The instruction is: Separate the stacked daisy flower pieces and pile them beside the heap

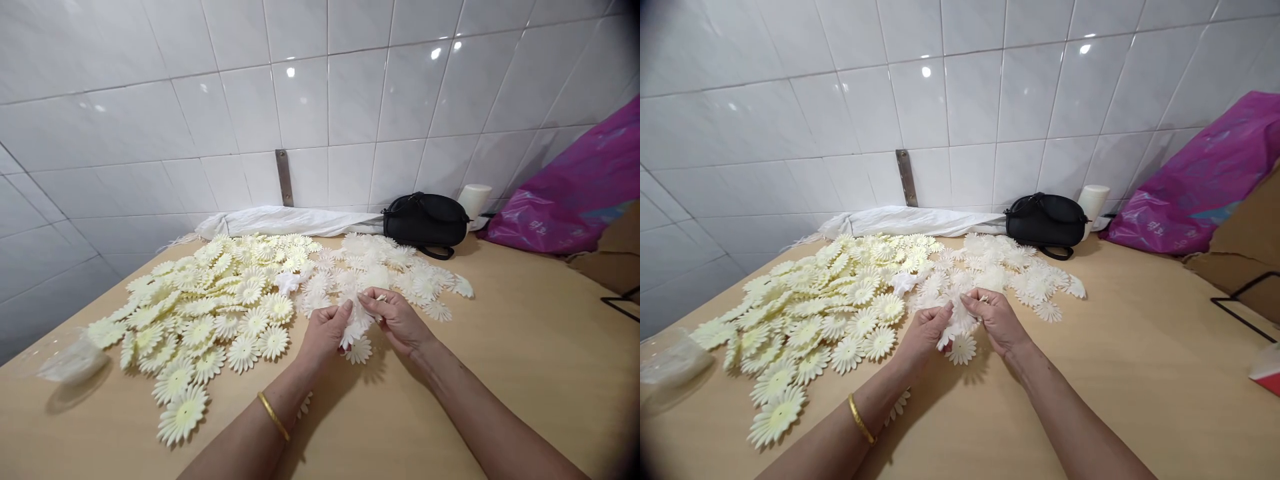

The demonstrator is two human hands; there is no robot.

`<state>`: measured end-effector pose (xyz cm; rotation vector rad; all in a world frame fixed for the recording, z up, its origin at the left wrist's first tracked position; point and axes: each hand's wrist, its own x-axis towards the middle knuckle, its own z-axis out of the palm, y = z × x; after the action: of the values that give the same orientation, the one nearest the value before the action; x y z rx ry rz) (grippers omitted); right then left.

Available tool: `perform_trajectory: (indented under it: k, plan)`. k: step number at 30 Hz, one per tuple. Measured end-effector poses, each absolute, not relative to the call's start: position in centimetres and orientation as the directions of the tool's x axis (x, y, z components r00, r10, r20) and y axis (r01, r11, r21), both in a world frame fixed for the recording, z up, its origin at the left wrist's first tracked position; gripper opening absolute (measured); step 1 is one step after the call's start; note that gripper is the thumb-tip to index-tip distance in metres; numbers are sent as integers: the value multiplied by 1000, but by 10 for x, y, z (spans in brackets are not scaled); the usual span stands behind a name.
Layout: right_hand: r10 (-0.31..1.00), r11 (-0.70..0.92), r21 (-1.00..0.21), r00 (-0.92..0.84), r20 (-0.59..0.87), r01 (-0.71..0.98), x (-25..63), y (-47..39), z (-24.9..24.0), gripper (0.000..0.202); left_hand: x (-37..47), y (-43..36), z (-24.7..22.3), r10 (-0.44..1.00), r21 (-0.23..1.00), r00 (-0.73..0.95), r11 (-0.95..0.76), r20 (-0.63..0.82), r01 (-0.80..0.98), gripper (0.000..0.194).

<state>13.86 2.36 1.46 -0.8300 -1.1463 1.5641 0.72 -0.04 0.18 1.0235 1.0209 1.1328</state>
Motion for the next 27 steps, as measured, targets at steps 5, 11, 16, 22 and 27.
perform_trajectory:
  k: [5,11,16,22,27]
  plan:
    - [990,64,-975,-113,89,-214,144,29,13,28,1,7,-1,982,915,62,191,-181,-356,33]
    - [969,150,-988,-192,154,-38,139,26,8,25,1,6,1,963,847,164,268,-215,-460,32]
    - [959,217,-970,-209,192,107,137,21,10,24,3,4,0,955,845,211,283,-206,-454,34]
    - [946,63,-996,-313,78,-57,138,21,8,25,2,6,-1,974,900,120,225,-194,-373,31]
    - [915,-93,-984,-403,-23,-155,137,22,4,29,3,3,3,984,933,53,178,-170,-312,26]
